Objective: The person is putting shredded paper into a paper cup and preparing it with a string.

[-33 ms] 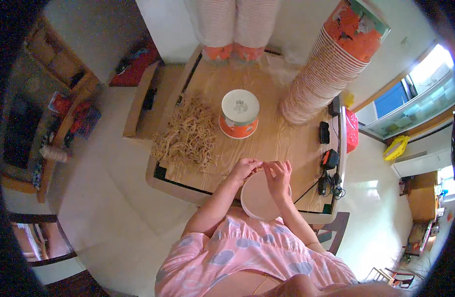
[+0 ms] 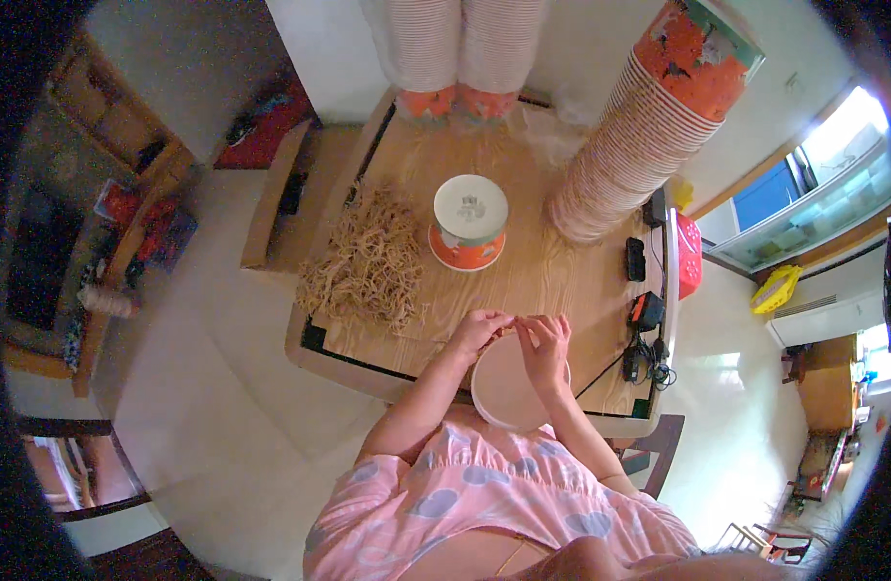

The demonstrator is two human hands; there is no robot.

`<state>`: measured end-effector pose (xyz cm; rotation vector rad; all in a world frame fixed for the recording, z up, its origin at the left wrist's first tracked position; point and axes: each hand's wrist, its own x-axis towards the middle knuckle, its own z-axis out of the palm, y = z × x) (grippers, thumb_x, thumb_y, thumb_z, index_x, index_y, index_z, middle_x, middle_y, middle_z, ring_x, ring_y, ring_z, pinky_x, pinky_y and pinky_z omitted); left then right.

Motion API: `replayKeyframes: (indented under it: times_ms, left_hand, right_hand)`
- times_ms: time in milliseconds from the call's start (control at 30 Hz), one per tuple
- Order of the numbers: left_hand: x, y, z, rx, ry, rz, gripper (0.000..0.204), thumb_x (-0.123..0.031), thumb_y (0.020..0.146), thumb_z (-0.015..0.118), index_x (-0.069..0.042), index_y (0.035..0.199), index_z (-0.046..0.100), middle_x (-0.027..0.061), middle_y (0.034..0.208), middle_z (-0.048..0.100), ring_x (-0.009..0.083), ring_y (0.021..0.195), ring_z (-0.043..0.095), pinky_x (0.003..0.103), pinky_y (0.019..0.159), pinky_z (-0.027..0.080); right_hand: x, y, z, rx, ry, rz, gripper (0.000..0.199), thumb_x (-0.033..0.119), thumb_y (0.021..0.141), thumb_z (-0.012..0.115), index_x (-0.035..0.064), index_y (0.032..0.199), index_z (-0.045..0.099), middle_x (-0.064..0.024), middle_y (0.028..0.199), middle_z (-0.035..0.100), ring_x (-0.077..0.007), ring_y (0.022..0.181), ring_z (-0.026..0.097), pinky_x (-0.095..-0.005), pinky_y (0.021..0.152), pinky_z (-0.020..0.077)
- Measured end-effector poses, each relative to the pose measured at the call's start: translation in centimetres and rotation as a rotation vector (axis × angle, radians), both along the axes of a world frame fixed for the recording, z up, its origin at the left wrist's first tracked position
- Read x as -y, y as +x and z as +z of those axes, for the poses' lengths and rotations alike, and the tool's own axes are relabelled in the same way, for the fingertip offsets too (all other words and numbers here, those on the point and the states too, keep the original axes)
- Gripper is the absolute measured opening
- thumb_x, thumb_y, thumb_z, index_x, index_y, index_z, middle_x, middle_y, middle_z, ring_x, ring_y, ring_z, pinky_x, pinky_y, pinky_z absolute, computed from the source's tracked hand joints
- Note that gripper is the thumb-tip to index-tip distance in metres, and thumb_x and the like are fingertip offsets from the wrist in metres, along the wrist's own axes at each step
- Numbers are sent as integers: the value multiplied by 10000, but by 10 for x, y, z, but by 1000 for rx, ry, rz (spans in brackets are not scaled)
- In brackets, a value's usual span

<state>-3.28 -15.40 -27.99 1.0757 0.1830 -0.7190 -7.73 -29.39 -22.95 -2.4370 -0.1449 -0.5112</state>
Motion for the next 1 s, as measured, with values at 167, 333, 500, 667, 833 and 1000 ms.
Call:
replayKeyframes:
  times_ms: [167,333,500,667,833,1000]
  left_hand:
    - [3,-5,14,-26,-10,62,139,-162,804,605,-63,892,645,-6,768,616,91,647,559,217,588,451]
    - [0,-4,14,-29,16,36,156,-126,787,623,-45,919,641,9,827,635,105,690,580,227,615,464]
    - [0,-4,10,84,54,18,170,-134,790,621,-41,932,638,14,829,634,98,704,577,226,627,464]
    - [0,-4,10,222,205,34,175,-135,802,606,-44,948,638,26,845,637,106,720,582,234,651,469]
    - [1,-2,9,287,196,45,163,-113,808,592,-31,941,641,37,863,643,115,761,591,248,697,476]
    - [6,-5,3,574,367,121,113,-109,803,605,-25,867,648,37,741,647,85,669,583,224,599,463]
  right_hand:
    - [0,-5,3,-82,3,11,127,107,774,600,100,895,638,-48,877,606,-220,881,556,-439,937,297]
    - [5,-2,5,-94,-12,32,143,119,777,596,112,911,642,-59,877,610,-222,871,564,-423,924,323]
    - [17,14,2,-394,273,56,121,166,768,629,70,832,664,-109,789,633,-253,715,612,-341,665,480]
    - [20,20,-2,-467,286,58,134,180,765,637,61,819,665,-116,748,640,-228,665,619,-325,600,482]
    - [18,21,0,-462,309,60,131,178,767,629,58,810,660,-118,743,641,-212,662,620,-320,601,480]
    - [17,21,-1,-452,281,42,122,167,760,627,60,808,659,-128,742,635,-225,658,622,-325,590,481]
